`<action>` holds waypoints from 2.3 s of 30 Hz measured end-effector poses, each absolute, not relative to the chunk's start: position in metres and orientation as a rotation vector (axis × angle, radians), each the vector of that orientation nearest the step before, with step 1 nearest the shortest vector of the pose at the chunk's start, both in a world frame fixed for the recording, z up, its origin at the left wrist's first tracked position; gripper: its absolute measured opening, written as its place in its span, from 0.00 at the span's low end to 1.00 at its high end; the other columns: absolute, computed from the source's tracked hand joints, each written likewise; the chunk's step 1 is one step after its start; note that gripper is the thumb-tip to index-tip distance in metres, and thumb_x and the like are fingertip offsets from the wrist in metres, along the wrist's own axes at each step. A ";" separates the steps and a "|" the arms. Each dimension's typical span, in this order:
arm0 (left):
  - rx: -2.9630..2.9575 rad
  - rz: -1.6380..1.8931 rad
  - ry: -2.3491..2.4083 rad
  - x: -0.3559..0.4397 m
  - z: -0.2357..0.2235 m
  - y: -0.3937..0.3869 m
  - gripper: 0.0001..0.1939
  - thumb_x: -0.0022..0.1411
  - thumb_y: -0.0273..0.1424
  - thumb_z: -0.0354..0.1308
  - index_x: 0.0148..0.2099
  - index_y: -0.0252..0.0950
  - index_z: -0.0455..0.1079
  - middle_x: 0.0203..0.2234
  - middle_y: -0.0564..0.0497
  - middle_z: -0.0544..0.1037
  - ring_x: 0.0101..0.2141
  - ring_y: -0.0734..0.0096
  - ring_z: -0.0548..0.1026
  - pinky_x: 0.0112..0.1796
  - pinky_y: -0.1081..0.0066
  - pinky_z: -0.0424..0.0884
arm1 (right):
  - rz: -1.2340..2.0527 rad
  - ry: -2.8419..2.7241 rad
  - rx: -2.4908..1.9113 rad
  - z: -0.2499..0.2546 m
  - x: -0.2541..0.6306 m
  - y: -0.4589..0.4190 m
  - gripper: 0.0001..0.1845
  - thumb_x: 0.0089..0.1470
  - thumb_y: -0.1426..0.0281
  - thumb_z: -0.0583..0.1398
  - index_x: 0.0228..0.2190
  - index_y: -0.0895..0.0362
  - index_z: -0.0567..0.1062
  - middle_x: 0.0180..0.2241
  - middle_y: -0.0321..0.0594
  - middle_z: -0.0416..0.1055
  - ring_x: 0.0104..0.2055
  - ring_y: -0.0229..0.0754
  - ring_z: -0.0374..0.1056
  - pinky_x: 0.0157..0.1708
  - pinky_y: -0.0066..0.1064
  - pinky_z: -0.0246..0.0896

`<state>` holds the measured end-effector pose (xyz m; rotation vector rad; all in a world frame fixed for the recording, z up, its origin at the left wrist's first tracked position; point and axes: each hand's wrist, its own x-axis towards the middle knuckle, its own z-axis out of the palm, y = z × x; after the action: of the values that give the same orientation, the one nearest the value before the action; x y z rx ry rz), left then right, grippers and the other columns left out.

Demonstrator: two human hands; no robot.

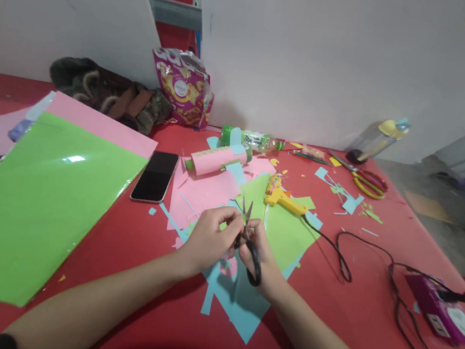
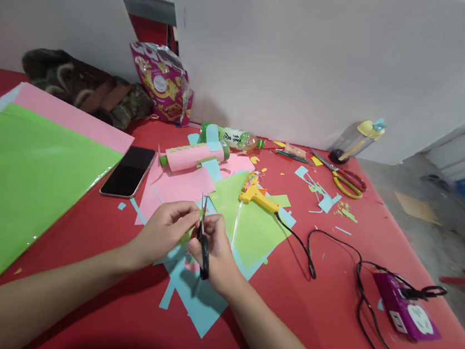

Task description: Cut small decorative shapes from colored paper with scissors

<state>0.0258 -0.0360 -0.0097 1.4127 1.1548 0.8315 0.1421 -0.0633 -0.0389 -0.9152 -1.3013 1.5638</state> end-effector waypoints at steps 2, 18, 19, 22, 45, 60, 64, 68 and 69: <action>1.417 0.831 1.159 0.026 -0.010 -0.036 0.11 0.53 0.27 0.45 0.20 0.34 0.56 0.10 0.59 0.60 0.15 0.80 0.63 0.20 0.78 0.59 | 1.555 -1.305 -0.941 -0.038 0.142 -0.064 0.22 0.43 0.50 0.54 0.30 0.53 0.52 0.25 0.31 0.49 0.24 0.34 0.50 0.25 0.28 0.48; 1.404 0.826 1.159 0.026 -0.009 -0.036 0.12 0.54 0.29 0.44 0.19 0.35 0.55 0.09 0.59 0.61 0.15 0.79 0.63 0.19 0.78 0.59 | 1.557 -1.256 -0.957 -0.041 0.141 -0.065 0.22 0.43 0.51 0.56 0.29 0.53 0.53 0.25 0.31 0.53 0.22 0.33 0.54 0.23 0.28 0.53; 1.403 0.827 1.158 0.026 -0.010 -0.036 0.12 0.54 0.29 0.44 0.19 0.35 0.55 0.09 0.59 0.61 0.15 0.79 0.63 0.19 0.78 0.59 | 1.557 -1.254 -0.960 -0.041 0.141 -0.066 0.22 0.43 0.51 0.56 0.30 0.53 0.53 0.25 0.31 0.53 0.22 0.33 0.55 0.23 0.28 0.52; 1.399 0.829 1.154 0.026 -0.010 -0.036 0.12 0.54 0.29 0.44 0.20 0.35 0.55 0.09 0.59 0.59 0.15 0.79 0.63 0.19 0.78 0.59 | 1.555 -1.249 -0.967 -0.042 0.141 -0.066 0.22 0.43 0.52 0.56 0.30 0.53 0.53 0.25 0.31 0.54 0.22 0.33 0.55 0.22 0.28 0.52; 1.494 0.875 1.174 0.024 -0.009 -0.031 0.11 0.53 0.27 0.44 0.20 0.33 0.57 0.14 0.58 0.62 0.19 0.81 0.61 0.21 0.80 0.57 | 1.491 -1.078 -1.127 -0.044 0.143 -0.059 0.21 0.40 0.57 0.60 0.29 0.53 0.55 0.18 0.24 0.58 0.14 0.29 0.58 0.15 0.24 0.54; 1.864 0.498 1.298 0.021 -0.013 -0.024 0.13 0.53 0.33 0.46 0.21 0.34 0.64 0.15 0.57 0.65 0.18 0.80 0.61 0.21 0.79 0.56 | 1.203 -0.823 -1.120 -0.043 0.146 -0.047 0.23 0.32 0.76 0.65 0.29 0.53 0.59 0.21 0.26 0.64 0.24 0.31 0.62 0.26 0.24 0.57; 1.900 0.472 1.305 0.021 -0.013 -0.023 0.12 0.53 0.33 0.47 0.21 0.33 0.64 0.16 0.55 0.67 0.19 0.78 0.63 0.22 0.79 0.57 | 1.233 -0.806 -1.126 -0.043 0.147 -0.046 0.23 0.31 0.77 0.65 0.29 0.53 0.59 0.21 0.26 0.63 0.24 0.31 0.61 0.26 0.24 0.57; 1.918 0.460 1.318 0.020 -0.011 -0.023 0.13 0.53 0.33 0.47 0.23 0.33 0.66 0.17 0.55 0.69 0.20 0.78 0.64 0.23 0.78 0.58 | 1.261 -0.815 -1.128 -0.042 0.148 -0.047 0.24 0.30 0.77 0.65 0.29 0.53 0.59 0.21 0.26 0.63 0.23 0.31 0.61 0.26 0.24 0.57; 1.926 0.452 1.328 0.020 -0.011 -0.023 0.13 0.54 0.33 0.46 0.23 0.33 0.66 0.17 0.55 0.68 0.19 0.79 0.63 0.23 0.78 0.58 | 1.266 -0.819 -1.131 -0.042 0.148 -0.047 0.24 0.30 0.77 0.65 0.29 0.53 0.59 0.21 0.26 0.63 0.23 0.31 0.60 0.25 0.23 0.57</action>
<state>0.0197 -0.0230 -0.0109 1.9264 1.3285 0.4524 0.1477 -0.0471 -0.0417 -1.1314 -0.8193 1.2660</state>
